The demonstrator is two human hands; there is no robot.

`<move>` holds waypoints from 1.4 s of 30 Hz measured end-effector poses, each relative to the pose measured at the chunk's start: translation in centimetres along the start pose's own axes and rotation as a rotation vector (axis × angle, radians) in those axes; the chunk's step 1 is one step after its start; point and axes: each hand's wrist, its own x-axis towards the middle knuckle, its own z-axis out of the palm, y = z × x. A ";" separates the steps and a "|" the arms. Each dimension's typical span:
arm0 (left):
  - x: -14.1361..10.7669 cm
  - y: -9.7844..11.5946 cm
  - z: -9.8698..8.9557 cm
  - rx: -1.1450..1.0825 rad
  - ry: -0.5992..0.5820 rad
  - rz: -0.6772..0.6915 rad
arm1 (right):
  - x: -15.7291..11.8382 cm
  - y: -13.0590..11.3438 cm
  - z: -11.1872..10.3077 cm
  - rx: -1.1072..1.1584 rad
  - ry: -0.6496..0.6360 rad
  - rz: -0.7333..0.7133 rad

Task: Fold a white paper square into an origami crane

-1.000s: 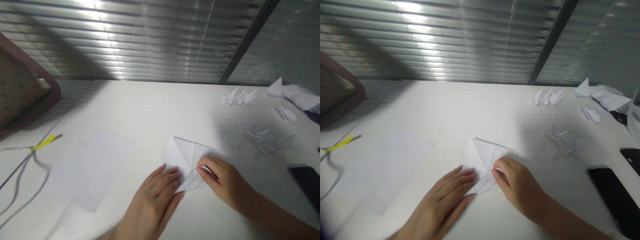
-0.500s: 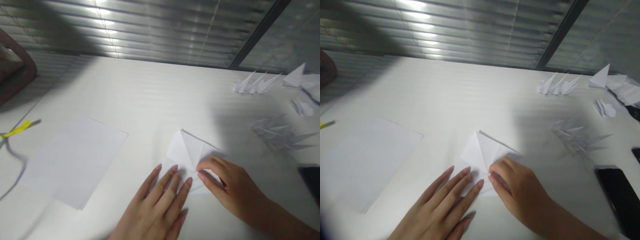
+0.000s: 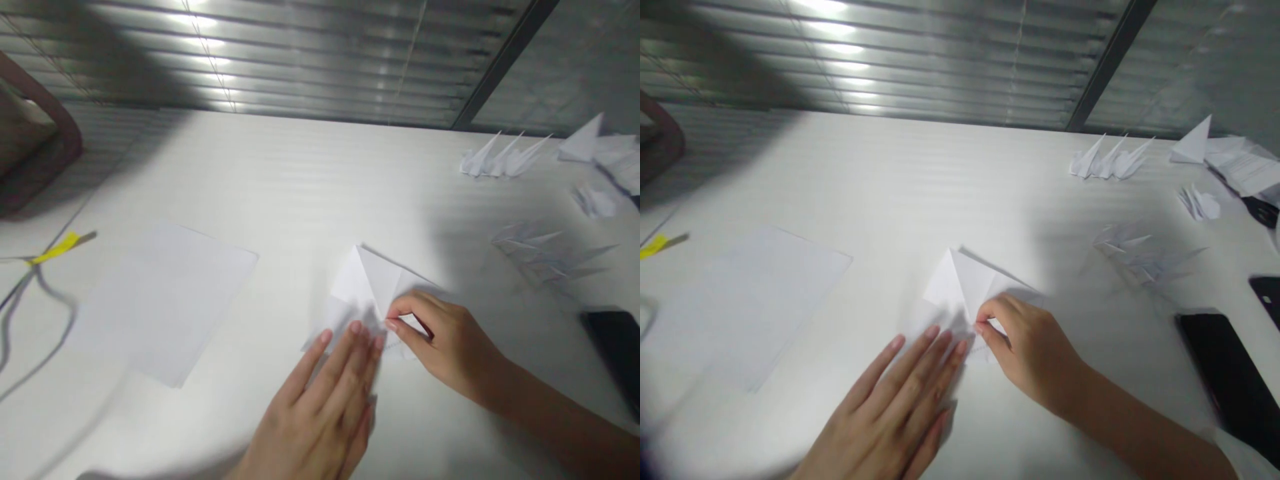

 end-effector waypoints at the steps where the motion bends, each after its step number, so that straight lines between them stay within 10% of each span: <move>1: -0.1 0.5 0.0 -0.002 -0.030 0.019 | 0.0 0.0 0.0 -0.001 0.000 -0.001; 42: -1.0 2.1 1.0 0.046 -0.137 0.072 | -0.3 0.8 -0.2 0.046 -0.131 -0.098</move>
